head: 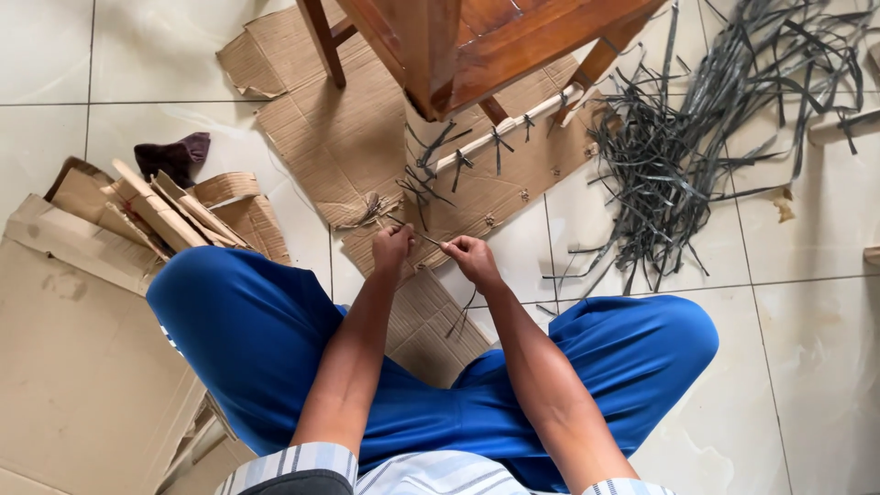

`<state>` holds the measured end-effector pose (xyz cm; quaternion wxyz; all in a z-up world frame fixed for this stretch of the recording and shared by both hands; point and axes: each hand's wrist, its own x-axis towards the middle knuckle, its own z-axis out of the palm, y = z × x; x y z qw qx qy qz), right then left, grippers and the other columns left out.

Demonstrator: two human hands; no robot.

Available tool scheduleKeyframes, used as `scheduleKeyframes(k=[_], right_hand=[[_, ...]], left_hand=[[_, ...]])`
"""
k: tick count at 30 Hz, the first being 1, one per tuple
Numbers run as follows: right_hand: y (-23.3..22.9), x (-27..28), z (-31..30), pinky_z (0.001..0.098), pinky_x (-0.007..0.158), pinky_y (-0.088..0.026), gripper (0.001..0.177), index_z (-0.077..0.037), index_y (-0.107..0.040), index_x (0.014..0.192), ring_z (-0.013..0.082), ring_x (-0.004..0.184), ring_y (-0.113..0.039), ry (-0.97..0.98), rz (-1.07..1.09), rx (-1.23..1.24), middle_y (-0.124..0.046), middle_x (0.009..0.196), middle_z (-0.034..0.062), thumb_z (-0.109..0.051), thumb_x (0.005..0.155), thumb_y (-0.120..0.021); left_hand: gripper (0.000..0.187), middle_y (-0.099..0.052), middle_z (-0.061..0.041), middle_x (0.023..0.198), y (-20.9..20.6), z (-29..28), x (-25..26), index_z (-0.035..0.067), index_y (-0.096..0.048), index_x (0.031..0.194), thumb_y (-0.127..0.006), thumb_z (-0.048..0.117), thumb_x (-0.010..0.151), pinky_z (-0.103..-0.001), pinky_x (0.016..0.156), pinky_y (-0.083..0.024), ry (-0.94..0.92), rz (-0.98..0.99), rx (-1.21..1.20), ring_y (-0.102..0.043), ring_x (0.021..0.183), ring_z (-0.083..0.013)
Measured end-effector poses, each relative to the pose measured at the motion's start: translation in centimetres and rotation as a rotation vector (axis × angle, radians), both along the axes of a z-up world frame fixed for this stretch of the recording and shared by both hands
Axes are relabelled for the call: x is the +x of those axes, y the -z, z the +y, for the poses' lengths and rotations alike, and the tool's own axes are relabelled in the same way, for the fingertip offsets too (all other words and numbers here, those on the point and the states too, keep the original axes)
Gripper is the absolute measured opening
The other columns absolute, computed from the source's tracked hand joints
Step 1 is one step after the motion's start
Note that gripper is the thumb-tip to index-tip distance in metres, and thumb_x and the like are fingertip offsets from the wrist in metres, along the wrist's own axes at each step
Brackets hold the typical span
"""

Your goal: Wrap wooden chair legs with cardboard strips and plastic ties for protection.

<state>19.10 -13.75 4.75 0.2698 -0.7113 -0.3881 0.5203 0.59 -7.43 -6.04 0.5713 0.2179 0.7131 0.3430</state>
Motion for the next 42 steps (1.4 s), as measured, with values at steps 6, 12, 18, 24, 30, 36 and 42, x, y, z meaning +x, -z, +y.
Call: scheduleKeyframes(k=[6, 12, 18, 24, 30, 36, 42], right_hand=[[-4.6, 0.3, 0.9, 0.018, 0.039, -0.027, 0.018, -0.007, -0.073, 0.089, 0.0052, 0.046, -0.036, 0.151, 0.283, -0.155, -0.038, 0.056, -0.0048, -0.024, 0.088, -0.079], [-6.3, 2.2, 2.2, 0.0166, 0.039, -0.023, 0.019, -0.011, -0.065, 0.085, 0.0018, 0.042, -0.031, 0.559, 0.43, -0.198, -0.031, 0.057, -0.0114, -0.025, 0.096, -0.07], [-0.3, 3.7, 6.2, 0.017, 0.039, -0.021, 0.018, -0.01, -0.063, 0.111, 0.0017, 0.045, -0.031, 0.921, 0.558, -0.113, -0.038, 0.067, -0.0091, -0.025, 0.101, -0.063], [2.7, 1.6, 9.8, 0.0183, 0.04, -0.025, 0.028, -0.012, -0.061, 0.11, 0.0017, 0.049, -0.037, 0.81, 0.576, -0.104, -0.06, 0.08, 0.001, -0.029, 0.092, -0.075], [6.5, -0.5, 12.6, 0.0166, 0.04, -0.028, 0.02, -0.013, -0.068, 0.103, 0.0046, 0.049, -0.042, 0.634, 0.625, -0.1, -0.068, 0.079, 0.0042, -0.027, 0.091, -0.075], [34.1, -4.0, 17.7, 0.0161, 0.042, -0.027, 0.005, -0.011, -0.07, 0.09, 0.0083, 0.045, -0.04, 0.417, 0.686, -0.078, -0.064, 0.068, 0.0094, -0.006, 0.089, -0.071], [33.6, -3.9, 17.6, 0.0185, 0.055, -0.036, 0.004, -0.01, -0.07, 0.084, 0.0134, 0.056, -0.049, 0.391, 0.562, -0.064, -0.063, 0.069, 0.0105, -0.005, 0.084, -0.069]], left_hand=[[0.013, -0.06, -0.008, 0.059, -5.0, 0.1, -0.7, 0.004, -0.07, 0.085, -0.074, 0.017, 0.086, -0.023, 0.041, -0.047, -0.168, -0.083, 0.095, -0.055, 0.047, -0.0118], [0.016, -0.065, -0.007, 0.073, -7.0, 2.1, -0.8, 0.004, -0.07, 0.097, -0.072, 0.016, 0.086, -0.018, 0.049, -0.046, -0.25, -0.06, 0.142, -0.06, 0.058, -0.0089], [0.021, -0.069, -0.005, 0.09, -8.4, 4.8, -0.9, 0.008, -0.07, 0.112, -0.068, 0.018, 0.093, -0.017, 0.062, -0.05, -0.044, -0.001, 0.291, -0.062, 0.076, -0.0079], [0.025, -0.063, -0.003, 0.09, -7.4, 8.0, -0.2, 0.012, -0.067, 0.124, -0.061, 0.025, 0.102, -0.02, 0.063, -0.058, 0.069, 0.018, 0.313, -0.053, 0.072, -0.0078], [0.037, -0.074, -0.021, 0.106, 2.3, 10.0, -3.1, 0.012, -0.074, 0.124, -0.078, 0.03, 0.092, -0.042, 0.069, -0.058, 0.259, -0.005, 0.333, -0.068, 0.086, -0.0257], [0.031, -0.075, -0.015, 0.102, -4.9, 10.4, -1.9, 0.018, -0.076, 0.117, -0.078, 0.034, 0.09, -0.042, 0.072, -0.059, 0.332, 0.197, 0.254, -0.069, 0.087, -0.0253], [0.025, -0.076, -0.008, 0.096, -6.7, 10.1, -2.0, 0.025, -0.077, 0.108, -0.077, 0.039, 0.087, -0.041, 0.075, -0.059, 0.391, 0.41, 0.186, -0.071, 0.089, -0.0248]])
